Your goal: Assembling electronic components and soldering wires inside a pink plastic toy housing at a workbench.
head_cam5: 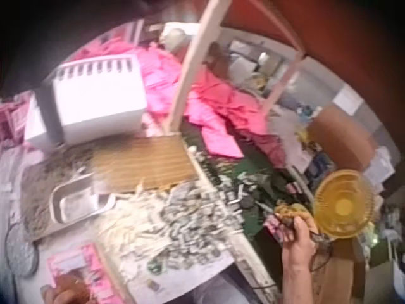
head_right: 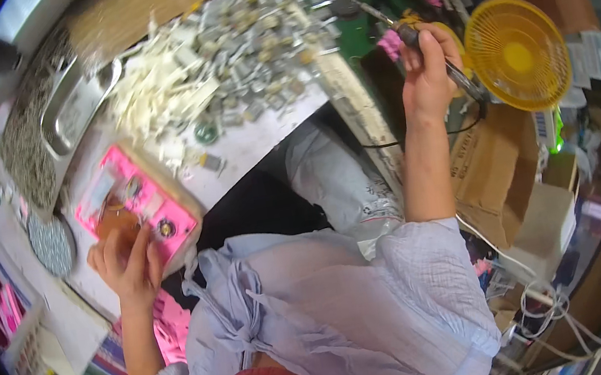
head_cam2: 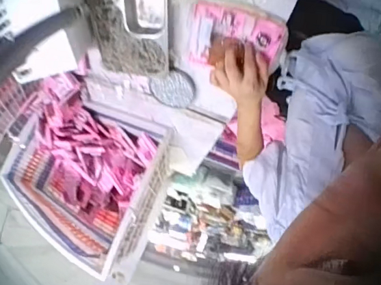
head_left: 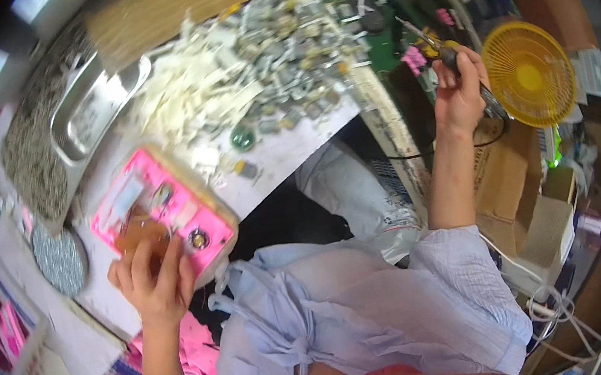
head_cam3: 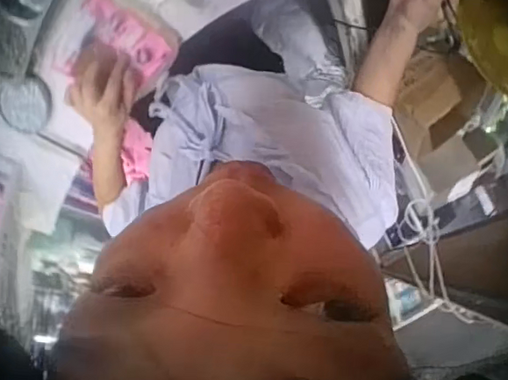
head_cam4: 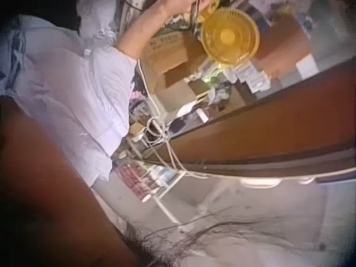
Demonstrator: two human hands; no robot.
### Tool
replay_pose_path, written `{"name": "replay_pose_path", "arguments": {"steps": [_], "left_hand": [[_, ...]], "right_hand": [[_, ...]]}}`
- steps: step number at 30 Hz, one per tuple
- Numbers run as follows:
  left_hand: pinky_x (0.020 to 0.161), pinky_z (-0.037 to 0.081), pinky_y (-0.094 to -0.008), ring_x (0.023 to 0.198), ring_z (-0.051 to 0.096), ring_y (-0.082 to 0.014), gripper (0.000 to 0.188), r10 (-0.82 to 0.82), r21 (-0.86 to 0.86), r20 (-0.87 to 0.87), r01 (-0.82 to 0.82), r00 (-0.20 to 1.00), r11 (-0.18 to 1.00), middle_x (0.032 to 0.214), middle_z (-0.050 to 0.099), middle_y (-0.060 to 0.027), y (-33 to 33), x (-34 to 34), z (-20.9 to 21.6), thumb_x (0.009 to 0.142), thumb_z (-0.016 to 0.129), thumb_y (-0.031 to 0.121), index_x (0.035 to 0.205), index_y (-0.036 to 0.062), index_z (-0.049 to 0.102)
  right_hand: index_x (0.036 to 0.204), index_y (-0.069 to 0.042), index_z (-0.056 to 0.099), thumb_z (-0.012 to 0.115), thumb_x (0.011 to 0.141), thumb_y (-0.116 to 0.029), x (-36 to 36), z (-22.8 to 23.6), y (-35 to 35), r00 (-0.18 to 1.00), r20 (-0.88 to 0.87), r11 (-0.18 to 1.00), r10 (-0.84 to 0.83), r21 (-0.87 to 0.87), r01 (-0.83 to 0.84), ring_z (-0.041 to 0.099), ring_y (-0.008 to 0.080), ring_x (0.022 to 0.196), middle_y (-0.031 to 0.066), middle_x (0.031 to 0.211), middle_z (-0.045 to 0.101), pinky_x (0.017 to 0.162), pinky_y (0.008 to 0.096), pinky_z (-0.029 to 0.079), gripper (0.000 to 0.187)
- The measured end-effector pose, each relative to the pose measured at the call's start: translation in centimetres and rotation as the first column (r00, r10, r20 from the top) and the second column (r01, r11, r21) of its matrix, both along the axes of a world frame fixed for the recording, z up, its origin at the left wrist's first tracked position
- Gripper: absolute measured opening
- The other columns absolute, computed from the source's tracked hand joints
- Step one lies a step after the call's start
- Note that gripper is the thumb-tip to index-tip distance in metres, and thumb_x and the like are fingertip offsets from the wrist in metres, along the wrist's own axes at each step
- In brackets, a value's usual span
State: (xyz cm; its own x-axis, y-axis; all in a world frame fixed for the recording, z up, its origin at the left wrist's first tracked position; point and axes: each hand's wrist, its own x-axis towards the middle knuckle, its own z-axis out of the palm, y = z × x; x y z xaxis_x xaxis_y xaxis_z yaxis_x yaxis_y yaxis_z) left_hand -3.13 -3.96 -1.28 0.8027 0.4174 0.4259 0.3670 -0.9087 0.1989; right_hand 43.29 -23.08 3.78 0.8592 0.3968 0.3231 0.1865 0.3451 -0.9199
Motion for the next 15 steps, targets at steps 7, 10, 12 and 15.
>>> {"name": "replay_pose_path", "arguments": {"steps": [7,10,12,15], "left_hand": [[0.089,0.037,-0.0421,0.095,0.058,-0.025,0.034,-0.026,-0.043,-0.038,0.025,0.999,0.999,0.112,0.065,-0.0058,-0.3,0.3,0.2,0.077,0.076,0.019,0.11,0.0113,0.077],[0.092,0.038,-0.0436,0.098,0.06,-0.0261,0.036,-0.031,-0.051,0.003,0.031,1.0,0.998,0.112,0.067,-0.0056,-0.1,-0.4,-0.5,0.076,0.076,0.017,0.111,0.0102,0.076],[0.093,0.042,-0.0446,0.098,0.062,-0.0265,0.036,-0.05,-0.084,0.004,0.05,0.999,0.995,0.113,0.069,-0.005,0.2,0.0,0.0,0.074,0.077,0.016,0.109,0.0093,0.075],[0.087,0.043,-0.04,0.089,0.062,-0.0222,0.036,-0.044,-0.101,0.046,0.048,0.998,0.994,0.108,0.069,-0.0053,0.3,-0.7,0.4,0.072,0.076,0.014,0.108,0.0083,0.075]], "right_hand": [[0.095,-0.003,0.071,0.073,0.092,-0.011,8.0,-1.2,2.0,0.894,0.248,0.905,-0.374,-0.114,0.41,0.049,0.006,0.063,-0.0012,0.079,0.063,0.058,0.0222,0.039,0.008],[0.097,-0.008,0.072,0.077,0.09,-0.016,10.8,-1.5,4.2,0.895,0.334,0.813,-0.296,-0.403,0.42,0.051,0.0072,0.067,-0.002,0.081,0.063,0.061,0.022,0.04,0.012],[0.103,-0.01,0.07,0.077,0.091,-0.025,10.0,-1.7,5.7,0.939,0.082,0.758,-0.334,-0.568,0.32,0.054,0.011,0.07,-0.0003,0.082,0.062,0.064,0.0273,0.044,0.02],[0.106,-0.001,0.064,0.066,0.099,-0.024,10.5,-3.4,4.0,0.839,-0.539,0.976,-0.076,-0.211,-0.048,0.053,0.0149,0.074,0.0066,0.086,0.06,0.069,0.0327,0.046,0.024]]}}
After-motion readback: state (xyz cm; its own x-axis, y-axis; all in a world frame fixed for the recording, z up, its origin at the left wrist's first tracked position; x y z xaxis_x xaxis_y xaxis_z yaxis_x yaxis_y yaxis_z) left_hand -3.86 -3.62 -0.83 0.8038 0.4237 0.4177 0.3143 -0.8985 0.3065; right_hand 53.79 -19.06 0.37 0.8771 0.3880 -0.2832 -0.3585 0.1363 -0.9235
